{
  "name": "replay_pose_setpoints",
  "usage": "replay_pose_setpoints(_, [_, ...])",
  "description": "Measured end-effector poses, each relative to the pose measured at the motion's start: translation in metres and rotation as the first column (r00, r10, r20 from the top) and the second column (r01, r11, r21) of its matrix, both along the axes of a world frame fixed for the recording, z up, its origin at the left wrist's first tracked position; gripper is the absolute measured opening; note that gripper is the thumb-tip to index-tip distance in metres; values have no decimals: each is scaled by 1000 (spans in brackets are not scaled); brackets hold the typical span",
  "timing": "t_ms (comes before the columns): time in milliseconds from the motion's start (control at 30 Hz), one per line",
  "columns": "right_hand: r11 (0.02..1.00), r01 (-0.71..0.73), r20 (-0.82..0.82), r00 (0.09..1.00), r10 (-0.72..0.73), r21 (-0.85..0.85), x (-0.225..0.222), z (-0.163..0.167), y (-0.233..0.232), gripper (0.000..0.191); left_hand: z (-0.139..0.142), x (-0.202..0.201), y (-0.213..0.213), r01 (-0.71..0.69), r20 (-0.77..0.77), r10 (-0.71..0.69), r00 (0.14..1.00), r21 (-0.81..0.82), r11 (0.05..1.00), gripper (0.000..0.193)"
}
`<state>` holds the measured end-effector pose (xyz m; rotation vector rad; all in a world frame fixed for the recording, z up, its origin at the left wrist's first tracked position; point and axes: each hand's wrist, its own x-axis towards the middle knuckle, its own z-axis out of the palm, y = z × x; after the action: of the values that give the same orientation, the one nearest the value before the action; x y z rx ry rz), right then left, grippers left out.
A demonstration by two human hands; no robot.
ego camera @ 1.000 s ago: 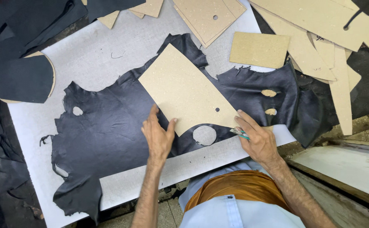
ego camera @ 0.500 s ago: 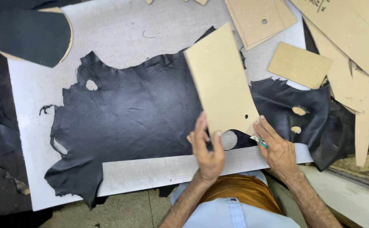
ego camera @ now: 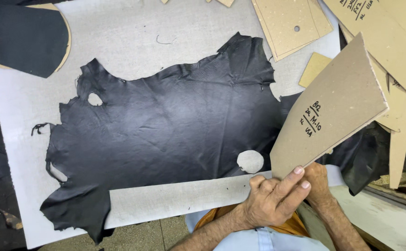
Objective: The person lays out a large piece of black leather on a work table, smooths it, and uses a utility knife to cut shapes around cardboard templates. The person handles multiple templates and leather pieces, cutting and setting aside finished pieces.
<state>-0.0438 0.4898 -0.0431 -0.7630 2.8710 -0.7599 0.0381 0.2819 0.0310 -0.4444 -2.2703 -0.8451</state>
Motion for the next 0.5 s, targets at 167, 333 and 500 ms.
replay_pose_setpoints(167, [999, 35, 33, 999, -35, -2, -5, 20, -16, 30, -10, 0, -11, 5, 7, -5, 1000, 9, 1000, 32])
replay_pose_setpoints(333, [997, 70, 21, 997, -70, 41, -10, 45, -38, 51, -12, -6, -26, -41, -29, 41, 999, 6, 999, 40])
replay_pose_setpoints(500, [999, 32, -49, 998, -31, 26, -16, 61, -51, 58, -11, -6, -39, -117, -41, 118, 992, 23, 993, 49])
